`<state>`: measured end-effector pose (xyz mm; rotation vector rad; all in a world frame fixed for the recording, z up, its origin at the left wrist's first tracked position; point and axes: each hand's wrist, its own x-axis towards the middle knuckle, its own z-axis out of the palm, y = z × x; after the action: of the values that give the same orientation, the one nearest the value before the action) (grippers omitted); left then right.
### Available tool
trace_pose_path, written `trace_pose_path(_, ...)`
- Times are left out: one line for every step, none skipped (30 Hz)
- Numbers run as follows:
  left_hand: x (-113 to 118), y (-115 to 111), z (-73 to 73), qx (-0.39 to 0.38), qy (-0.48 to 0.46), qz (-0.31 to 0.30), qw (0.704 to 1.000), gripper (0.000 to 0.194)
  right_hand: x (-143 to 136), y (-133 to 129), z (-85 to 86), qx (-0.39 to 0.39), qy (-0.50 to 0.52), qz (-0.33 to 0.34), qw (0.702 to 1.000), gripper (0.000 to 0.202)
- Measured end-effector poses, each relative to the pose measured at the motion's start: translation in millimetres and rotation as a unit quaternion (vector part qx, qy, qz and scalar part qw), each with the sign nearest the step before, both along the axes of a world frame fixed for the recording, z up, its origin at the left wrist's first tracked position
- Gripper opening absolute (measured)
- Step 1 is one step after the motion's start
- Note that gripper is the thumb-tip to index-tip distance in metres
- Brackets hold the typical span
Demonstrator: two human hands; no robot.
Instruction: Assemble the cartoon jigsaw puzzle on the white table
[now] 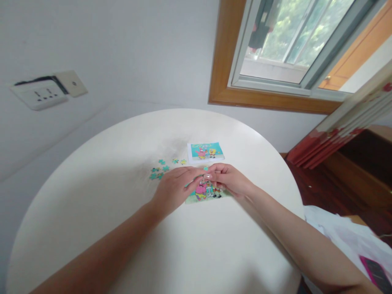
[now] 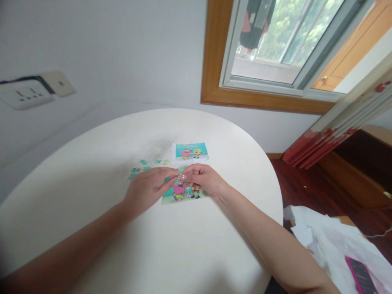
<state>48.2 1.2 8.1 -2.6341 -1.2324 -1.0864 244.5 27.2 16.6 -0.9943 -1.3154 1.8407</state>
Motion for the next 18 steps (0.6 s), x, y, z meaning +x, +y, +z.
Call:
trace_pose_path(0.3,-0.3,0.0,-0.008,-0.001,0.007,1.0,0.02,-0.3,-0.2,-0.3,-0.003,0.005,0.001,1.0,0.033)
trace_pose_path(0.1,-0.3,0.1,-0.015,-0.004,0.014,1.0,0.02,-0.1,0.0,-0.7,-0.004,0.007,0.007,1.0,0.032)
trace_pose_path(-0.7,0.3,0.1,-0.022,-0.009,0.022,0.999,0.019,0.8,0.6,-1.1,0.0,0.007,0.011,1.0,0.031)
trace_pose_path(-2.4,1.4,0.1,-0.032,-0.016,0.031,0.999,0.019,2.3,1.7,-1.6,0.006,0.006,0.011,1.0,0.03)
trace_pose_path(-5.2,3.2,0.1,-0.044,-0.026,0.041,0.998,0.019,4.6,3.4,-2.2,0.014,0.004,0.006,1.0,0.029)
trace_pose_path(-9.3,5.4,0.2,-0.059,-0.038,0.052,0.996,0.019,7.7,5.7,-2.8,0.021,0.003,-0.005,1.0,0.03)
trace_pose_path(-14.6,8.0,0.4,-0.077,-0.049,0.062,0.994,0.02,11.4,8.4,-3.4,0.027,0.001,-0.022,0.999,0.031)
trace_pose_path(-21.0,10.8,0.8,-0.101,-0.054,0.071,0.991,0.022,15.6,11.5,-4.1,0.03,0.0,-0.042,0.999,0.032)
trace_pose_path(-28.4,13.7,1.4,-0.12,-0.059,0.084,0.987,0.025,20.1,14.6,-4.7,0.034,-0.002,-0.064,0.997,0.034)
trace_pose_path(-36.4,16.4,2.4,-0.152,-0.048,0.087,0.983,0.026,24.7,17.7,-5.3,0.039,-0.003,-0.085,0.996,0.035)
trace_pose_path(-44.6,19.0,3.7,-0.177,-0.04,0.084,0.98,0.027,29.2,20.6,-5.9,0.045,-0.003,-0.104,0.994,0.035)
trace_pose_path(-52.6,21.3,5.2,-0.196,-0.041,0.085,0.976,0.028,33.2,23.1,-6.4,0.053,-0.001,-0.121,0.991,0.035)
trace_pose_path(-60.1,23.4,6.7,-0.215,-0.043,0.085,0.972,0.03,36.6,25.2,-6.9,0.063,0.003,-0.136,0.989,0.035)
trace_pose_path(-66.7,25.3,8.1,-0.226,-0.04,0.086,0.97,0.031,39.4,26.8,-7.5,0.072,0.004,-0.147,0.986,0.034)
trace_pose_path(-72.3,27.2,9.2,-0.23,-0.036,0.087,0.969,0.032,41.4,28.0,-8.2,0.08,0.005,-0.156,0.985,0.034)
trace_pose_path(-76.8,29.0,9.6,-0.229,-0.03,0.085,0.969,0.033,42.7,28.8,-9.0,0.086,0.002,-0.161,0.983,0.034)
trace_pose_path(-80.2,30.8,9.3,-0.227,-0.022,0.081,0.97,0.033,43.3,29.2,-9.9,0.091,-0.002,-0.163,0.982,0.034)
trace_pose_path(-82.7,32.6,8.3,-0.223,-0.016,0.076,0.972,0.033,43.6,29.4,-11.0,0.094,-0.008,-0.163,0.982,0.034)
